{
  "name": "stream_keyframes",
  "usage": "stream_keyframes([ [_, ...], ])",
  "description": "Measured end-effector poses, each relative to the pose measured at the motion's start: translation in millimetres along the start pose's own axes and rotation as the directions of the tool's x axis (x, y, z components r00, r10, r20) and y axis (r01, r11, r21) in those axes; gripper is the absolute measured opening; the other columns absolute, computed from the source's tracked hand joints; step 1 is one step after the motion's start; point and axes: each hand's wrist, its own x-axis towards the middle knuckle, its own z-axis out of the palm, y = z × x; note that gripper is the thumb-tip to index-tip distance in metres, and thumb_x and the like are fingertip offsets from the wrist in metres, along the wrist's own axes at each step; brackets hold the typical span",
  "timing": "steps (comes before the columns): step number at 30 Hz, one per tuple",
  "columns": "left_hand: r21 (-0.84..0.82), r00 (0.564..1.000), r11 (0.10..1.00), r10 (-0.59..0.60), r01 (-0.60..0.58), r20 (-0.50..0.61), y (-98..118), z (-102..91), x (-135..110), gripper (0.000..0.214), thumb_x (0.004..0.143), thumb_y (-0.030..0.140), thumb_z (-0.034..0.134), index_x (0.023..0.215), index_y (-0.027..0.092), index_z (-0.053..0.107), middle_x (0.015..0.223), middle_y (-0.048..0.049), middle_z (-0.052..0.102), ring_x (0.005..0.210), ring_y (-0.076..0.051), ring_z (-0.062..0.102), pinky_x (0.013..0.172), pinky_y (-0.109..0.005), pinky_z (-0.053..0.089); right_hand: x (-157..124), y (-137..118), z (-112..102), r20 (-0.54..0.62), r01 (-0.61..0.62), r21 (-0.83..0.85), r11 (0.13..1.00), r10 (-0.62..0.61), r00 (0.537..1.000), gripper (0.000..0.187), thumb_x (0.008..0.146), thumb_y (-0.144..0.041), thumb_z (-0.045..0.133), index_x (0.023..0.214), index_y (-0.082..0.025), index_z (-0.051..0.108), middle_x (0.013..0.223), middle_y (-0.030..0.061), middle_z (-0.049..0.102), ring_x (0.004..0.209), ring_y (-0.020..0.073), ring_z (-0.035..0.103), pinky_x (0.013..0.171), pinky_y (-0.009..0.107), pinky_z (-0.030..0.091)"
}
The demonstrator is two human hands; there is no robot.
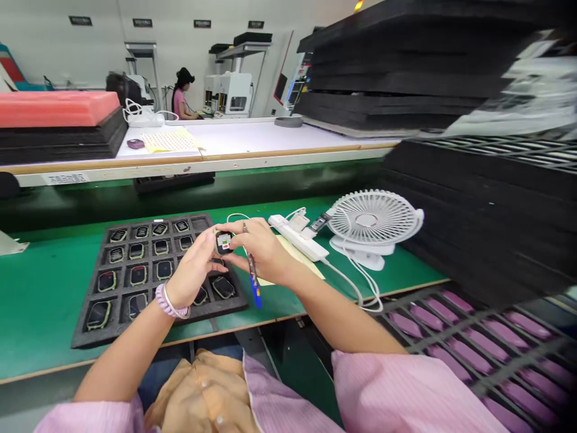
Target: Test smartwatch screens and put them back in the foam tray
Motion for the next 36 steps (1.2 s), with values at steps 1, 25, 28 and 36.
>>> stream_keyframes([
  [1, -0.01, 1.0, 1.0, -0.002, 0.002, -0.005, 7.9, -5.2, 2.5, 0.042, 0.106, 0.044, 0.056, 0.139, 0.018, 0.06, 0.122, -0.0113, 0.069, 0.091, -0.015, 0.066, 0.068, -0.022, 0.057, 6.8, -1.4, 7.3, 0.017, 0.0, 0.015, 1.0, 0.0, 1.0, 0.012, 0.106, -0.031, 0.062, 0.098, -0.025, 0.055, 0.134, 0.0137, 0.075, 0.105, 0.0256, 0.073, 0.091, 0.042, 0.048],
  [25, -0.07, 0.995, 0.995, -0.073, 0.068, -0.063, 80.2, -122.4, 50.2, 0.059, 0.086, 0.014, 0.064, 0.142, 0.008, 0.05, 0.101, -0.0123, 0.077, 0.063, -0.016, 0.073, 0.06, -0.026, 0.061, -40.8, 73.1, 91.9, 0.403, -0.568, -0.075, 0.82, 0.546, 0.735, 0.04, 0.106, -0.025, 0.046, 0.135, -0.021, 0.073, 0.127, 0.0159, 0.076, 0.119, 0.0318, 0.075, 0.104, 0.05, 0.062],
  [28, -0.093, 0.999, 0.996, -0.018, 0.014, -0.035, 71.3, -114.0, 53.1, 0.061, 0.081, 0.018, 0.069, 0.14, 0.012, 0.054, 0.108, -0.0109, 0.076, 0.066, -0.015, 0.074, 0.066, -0.028, 0.063, -32.5, 70.4, 106.4, 0.347, -0.604, -0.107, 0.79, 0.599, 0.722, 0.039, 0.107, -0.029, 0.044, 0.126, -0.016, 0.075, 0.12, 0.0188, 0.077, 0.114, 0.0338, 0.076, 0.103, 0.05, 0.062],
  [36, -0.011, 1.0, 1.0, -0.028, 0.028, -0.005, 49.4, -97.4, 55.4, 0.061, 0.077, 0.019, 0.072, 0.137, 0.018, 0.06, 0.106, -0.0049, 0.072, 0.078, -0.018, 0.078, 0.077, -0.031, 0.065, -39.2, 74.3, 113.9, 0.243, -0.688, -0.096, 0.72, 0.687, 0.685, 0.045, 0.109, -0.04, 0.037, 0.101, -0.019, 0.076, 0.097, 0.0165, 0.079, 0.097, 0.0337, 0.077, 0.09, 0.045, 0.061],
])
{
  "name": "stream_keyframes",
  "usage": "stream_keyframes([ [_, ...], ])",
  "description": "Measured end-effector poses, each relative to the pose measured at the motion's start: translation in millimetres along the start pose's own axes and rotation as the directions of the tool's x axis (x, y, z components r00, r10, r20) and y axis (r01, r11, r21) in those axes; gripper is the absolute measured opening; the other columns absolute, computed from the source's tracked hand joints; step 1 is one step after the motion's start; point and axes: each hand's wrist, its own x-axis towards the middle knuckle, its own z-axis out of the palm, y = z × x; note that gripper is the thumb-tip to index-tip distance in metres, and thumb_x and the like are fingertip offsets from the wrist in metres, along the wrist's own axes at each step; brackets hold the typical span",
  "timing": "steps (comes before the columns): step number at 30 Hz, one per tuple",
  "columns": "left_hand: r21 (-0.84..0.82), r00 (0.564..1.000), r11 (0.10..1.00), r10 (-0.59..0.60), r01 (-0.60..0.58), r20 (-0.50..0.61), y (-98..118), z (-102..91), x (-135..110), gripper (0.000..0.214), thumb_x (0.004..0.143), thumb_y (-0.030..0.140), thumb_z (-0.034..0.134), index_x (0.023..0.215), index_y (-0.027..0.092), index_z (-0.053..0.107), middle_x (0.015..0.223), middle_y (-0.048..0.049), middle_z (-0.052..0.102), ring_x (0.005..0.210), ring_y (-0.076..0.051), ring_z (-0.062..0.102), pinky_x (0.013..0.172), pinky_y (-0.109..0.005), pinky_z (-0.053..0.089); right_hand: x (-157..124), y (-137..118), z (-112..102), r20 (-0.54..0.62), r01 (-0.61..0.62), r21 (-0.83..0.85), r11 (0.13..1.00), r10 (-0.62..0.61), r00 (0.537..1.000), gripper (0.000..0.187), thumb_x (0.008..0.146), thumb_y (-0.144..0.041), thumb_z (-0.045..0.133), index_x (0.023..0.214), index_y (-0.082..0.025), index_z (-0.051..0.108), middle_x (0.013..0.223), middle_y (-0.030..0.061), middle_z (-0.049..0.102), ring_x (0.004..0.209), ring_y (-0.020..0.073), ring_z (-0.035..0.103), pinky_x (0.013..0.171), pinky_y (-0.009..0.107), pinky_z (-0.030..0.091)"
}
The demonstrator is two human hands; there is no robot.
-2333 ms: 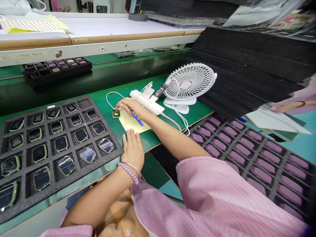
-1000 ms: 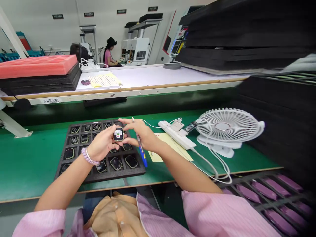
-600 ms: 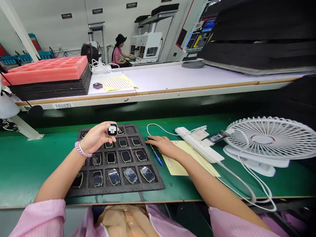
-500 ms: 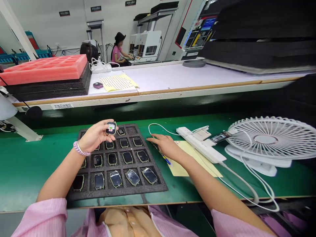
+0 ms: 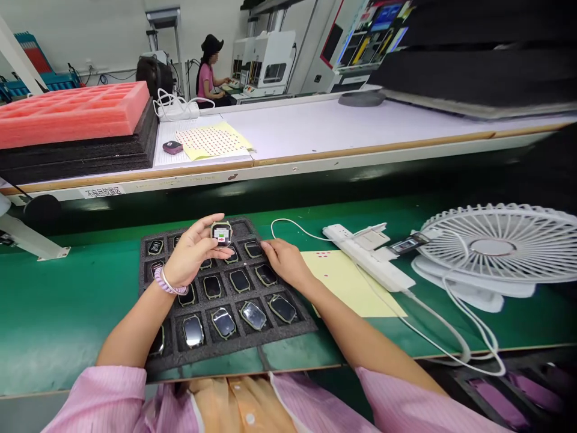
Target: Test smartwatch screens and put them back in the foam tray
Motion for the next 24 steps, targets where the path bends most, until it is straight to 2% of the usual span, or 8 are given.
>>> stream_keyframes([
  [4, 0.011, 0.998, 1.0, 0.018, -0.017, -0.054, -2.0, -2.4, 3.1, 0.059, 0.076, 0.021, 0.077, 0.132, 0.017, 0.06, 0.106, -0.005, 0.074, 0.076, -0.017, 0.078, 0.076, -0.029, 0.066, -3.6, -0.5, -3.2, -0.025, -0.05, 0.069, 0.996, 0.052, 0.998, 0.046, 0.108, -0.046, 0.037, 0.095, -0.02, 0.073, 0.094, 0.0175, 0.078, 0.092, 0.0348, 0.076, 0.086, 0.045, 0.059],
  [12, 0.055, 0.995, 0.998, 0.042, -0.037, -0.091, -4.4, -4.3, 7.4, 0.054, 0.074, 0.025, 0.082, 0.122, 0.015, 0.061, 0.099, -0.0042, 0.076, 0.067, -0.014, 0.076, 0.065, -0.024, 0.064, -5.8, -3.7, -8.4, -0.046, -0.089, 0.157, 0.984, 0.098, 0.994, 0.048, 0.105, -0.058, 0.042, 0.093, -0.021, 0.07, 0.082, 0.0125, 0.075, 0.071, 0.0291, 0.071, 0.071, 0.04, 0.056],
  [19, 0.041, 0.995, 0.998, 0.047, -0.044, -0.083, -3.5, -8.4, 9.5, 0.052, 0.07, 0.028, 0.084, 0.116, 0.016, 0.062, 0.096, -0.0037, 0.077, 0.062, -0.014, 0.075, 0.06, -0.023, 0.063, -5.7, -1.8, -6.7, -0.044, -0.108, 0.192, 0.975, 0.118, 0.992, 0.06, 0.103, -0.07, 0.039, 0.092, -0.02, 0.069, 0.081, 0.0123, 0.075, 0.07, 0.0265, 0.069, 0.069, 0.038, 0.053],
  [24, 0.02, 0.995, 0.999, 0.047, -0.045, -0.093, -3.1, -7.6, 10.0, 0.049, 0.069, 0.029, 0.082, 0.113, 0.016, 0.063, 0.093, -0.0034, 0.078, 0.061, -0.014, 0.074, 0.057, -0.021, 0.062, -6.0, 0.6, -4.1, -0.046, -0.108, 0.201, 0.974, 0.12, 0.992, 0.062, 0.104, -0.071, 0.038, 0.093, -0.019, 0.07, 0.082, 0.0126, 0.075, 0.07, 0.0259, 0.068, 0.07, 0.037, 0.052],
])
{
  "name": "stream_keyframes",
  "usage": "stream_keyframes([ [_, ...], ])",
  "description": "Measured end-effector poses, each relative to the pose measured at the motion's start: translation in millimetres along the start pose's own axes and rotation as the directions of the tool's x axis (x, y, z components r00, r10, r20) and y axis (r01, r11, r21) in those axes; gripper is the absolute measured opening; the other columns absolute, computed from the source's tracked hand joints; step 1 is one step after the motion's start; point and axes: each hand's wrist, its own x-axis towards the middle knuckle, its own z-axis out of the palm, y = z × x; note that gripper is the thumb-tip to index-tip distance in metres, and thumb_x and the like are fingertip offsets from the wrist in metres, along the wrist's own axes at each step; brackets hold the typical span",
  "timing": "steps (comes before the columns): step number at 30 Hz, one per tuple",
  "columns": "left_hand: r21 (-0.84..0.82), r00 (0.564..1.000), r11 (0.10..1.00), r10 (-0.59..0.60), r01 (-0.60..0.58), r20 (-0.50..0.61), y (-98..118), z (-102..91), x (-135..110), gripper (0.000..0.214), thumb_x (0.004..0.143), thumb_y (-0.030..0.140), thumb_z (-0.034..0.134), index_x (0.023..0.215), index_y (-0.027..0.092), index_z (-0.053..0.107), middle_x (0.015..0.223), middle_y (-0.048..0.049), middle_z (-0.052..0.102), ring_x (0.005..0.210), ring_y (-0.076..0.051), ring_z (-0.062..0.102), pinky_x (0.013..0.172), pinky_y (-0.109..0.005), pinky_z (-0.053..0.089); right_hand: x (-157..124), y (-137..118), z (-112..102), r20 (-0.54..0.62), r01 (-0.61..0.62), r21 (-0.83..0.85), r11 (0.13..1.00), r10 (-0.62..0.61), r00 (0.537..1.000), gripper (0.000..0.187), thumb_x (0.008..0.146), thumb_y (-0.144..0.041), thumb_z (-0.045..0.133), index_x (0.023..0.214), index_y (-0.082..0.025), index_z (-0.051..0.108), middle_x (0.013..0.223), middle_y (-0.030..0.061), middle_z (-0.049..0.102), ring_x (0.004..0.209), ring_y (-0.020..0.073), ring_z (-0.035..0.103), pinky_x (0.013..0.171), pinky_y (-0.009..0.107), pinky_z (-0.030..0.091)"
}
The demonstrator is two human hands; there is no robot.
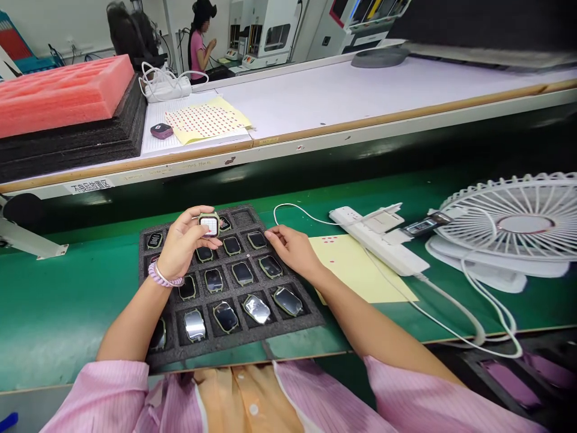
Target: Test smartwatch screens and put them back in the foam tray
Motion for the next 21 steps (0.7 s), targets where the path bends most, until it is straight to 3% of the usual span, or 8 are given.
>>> stream_keyframes([
  [14, 0.043, 0.994, 0.998, 0.051, -0.047, -0.092, -0.6, -1.5, 3.5, 0.05, 0.067, 0.04, 0.086, 0.103, 0.016, 0.061, 0.083, -0.0025, 0.076, 0.049, -0.011, 0.067, 0.045, -0.018, 0.053, 0.7, 0.8, -0.5, -0.002, 0.038, -0.008, 0.999, -0.038, 0.999, 0.061, 0.104, -0.071, 0.04, 0.088, -0.02, 0.07, 0.078, 0.0117, 0.073, 0.067, 0.0251, 0.064, 0.068, 0.037, 0.05],
  [21, 0.041, 0.995, 0.999, 0.035, -0.031, -0.091, 0.3, -1.8, 1.1, 0.053, 0.063, 0.024, 0.08, 0.113, 0.017, 0.061, 0.089, -0.0011, 0.077, 0.056, -0.011, 0.071, 0.052, -0.018, 0.056, 0.7, 0.9, 0.0, 0.003, 0.031, -0.007, 0.999, -0.031, 1.0, 0.06, 0.104, -0.07, 0.039, 0.088, -0.02, 0.069, 0.078, 0.012, 0.072, 0.069, 0.0259, 0.064, 0.068, 0.037, 0.05],
])
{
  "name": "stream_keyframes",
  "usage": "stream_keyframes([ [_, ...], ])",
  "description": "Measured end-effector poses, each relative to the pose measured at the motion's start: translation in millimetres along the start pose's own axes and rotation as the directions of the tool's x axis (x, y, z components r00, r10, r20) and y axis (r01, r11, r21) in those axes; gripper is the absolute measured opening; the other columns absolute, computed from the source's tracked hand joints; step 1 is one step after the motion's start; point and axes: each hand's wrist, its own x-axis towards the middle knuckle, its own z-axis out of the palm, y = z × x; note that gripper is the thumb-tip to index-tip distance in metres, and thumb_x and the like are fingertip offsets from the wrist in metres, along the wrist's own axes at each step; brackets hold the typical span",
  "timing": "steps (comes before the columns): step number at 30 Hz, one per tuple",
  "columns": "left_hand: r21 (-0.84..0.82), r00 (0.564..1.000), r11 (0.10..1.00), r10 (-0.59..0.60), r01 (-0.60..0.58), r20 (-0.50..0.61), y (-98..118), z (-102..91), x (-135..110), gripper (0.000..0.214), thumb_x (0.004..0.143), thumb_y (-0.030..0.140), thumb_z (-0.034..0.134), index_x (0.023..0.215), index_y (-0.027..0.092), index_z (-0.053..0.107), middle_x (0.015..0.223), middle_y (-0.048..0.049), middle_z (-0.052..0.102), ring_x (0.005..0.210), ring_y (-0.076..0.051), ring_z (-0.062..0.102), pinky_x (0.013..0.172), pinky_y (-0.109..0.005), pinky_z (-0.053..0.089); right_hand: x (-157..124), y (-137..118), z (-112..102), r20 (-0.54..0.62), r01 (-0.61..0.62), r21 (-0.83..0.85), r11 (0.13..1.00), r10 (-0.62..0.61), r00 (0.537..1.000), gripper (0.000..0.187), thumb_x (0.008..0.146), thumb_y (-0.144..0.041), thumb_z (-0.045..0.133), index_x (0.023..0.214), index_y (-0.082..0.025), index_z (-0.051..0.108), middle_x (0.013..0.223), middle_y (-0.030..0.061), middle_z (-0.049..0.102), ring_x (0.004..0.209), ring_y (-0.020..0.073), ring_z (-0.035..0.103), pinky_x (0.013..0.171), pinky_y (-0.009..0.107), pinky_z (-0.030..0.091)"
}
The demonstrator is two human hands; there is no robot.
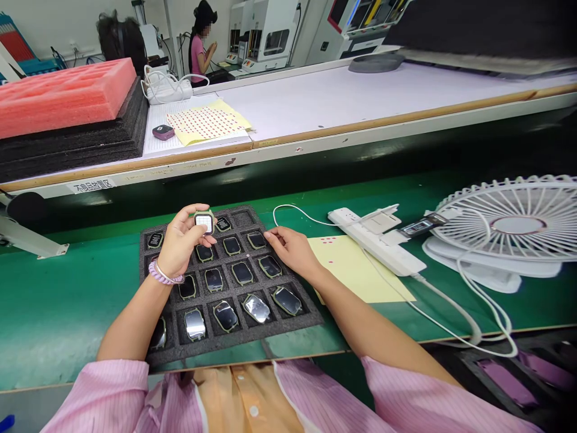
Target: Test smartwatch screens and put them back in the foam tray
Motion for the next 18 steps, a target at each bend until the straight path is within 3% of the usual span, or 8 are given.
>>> stream_keyframes([
  [6, -0.021, 1.0, 1.0, 0.006, -0.006, 0.021, -0.8, -0.4, 0.2, 0.058, 0.064, 0.021, 0.079, 0.119, 0.017, 0.062, 0.094, -0.0018, 0.078, 0.061, -0.011, 0.073, 0.057, -0.019, 0.06, 0.1, -0.2, -0.4, 0.006, -0.01, 0.002, 1.0, 0.01, 1.0, 0.057, 0.104, -0.067, 0.041, 0.087, -0.02, 0.069, 0.079, 0.0115, 0.072, 0.068, 0.0256, 0.064, 0.068, 0.037, 0.049],
  [13, 0.009, 0.998, 0.998, 0.068, -0.068, -0.003, -5.6, -3.6, 4.0, 0.055, 0.071, 0.045, 0.09, 0.11, 0.016, 0.064, 0.087, -0.0034, 0.076, 0.052, -0.009, 0.066, 0.047, -0.017, 0.051, 0.5, -1.2, -0.4, 0.007, -0.01, 0.006, 1.0, 0.01, 1.0, 0.058, 0.103, -0.068, 0.039, 0.087, -0.02, 0.068, 0.079, 0.0115, 0.072, 0.07, 0.0253, 0.065, 0.069, 0.037, 0.05],
  [18, 0.027, 0.996, 0.996, 0.081, -0.082, 0.028, -5.4, -4.9, 2.1, 0.062, 0.071, 0.031, 0.089, 0.126, 0.017, 0.063, 0.1, -0.0056, 0.078, 0.062, -0.009, 0.07, 0.057, -0.018, 0.055, -0.2, 0.1, -0.1, 0.004, -0.007, 0.005, 1.0, 0.007, 1.0, 0.059, 0.103, -0.07, 0.039, 0.087, -0.021, 0.068, 0.078, 0.0115, 0.072, 0.069, 0.0256, 0.064, 0.068, 0.037, 0.05],
])
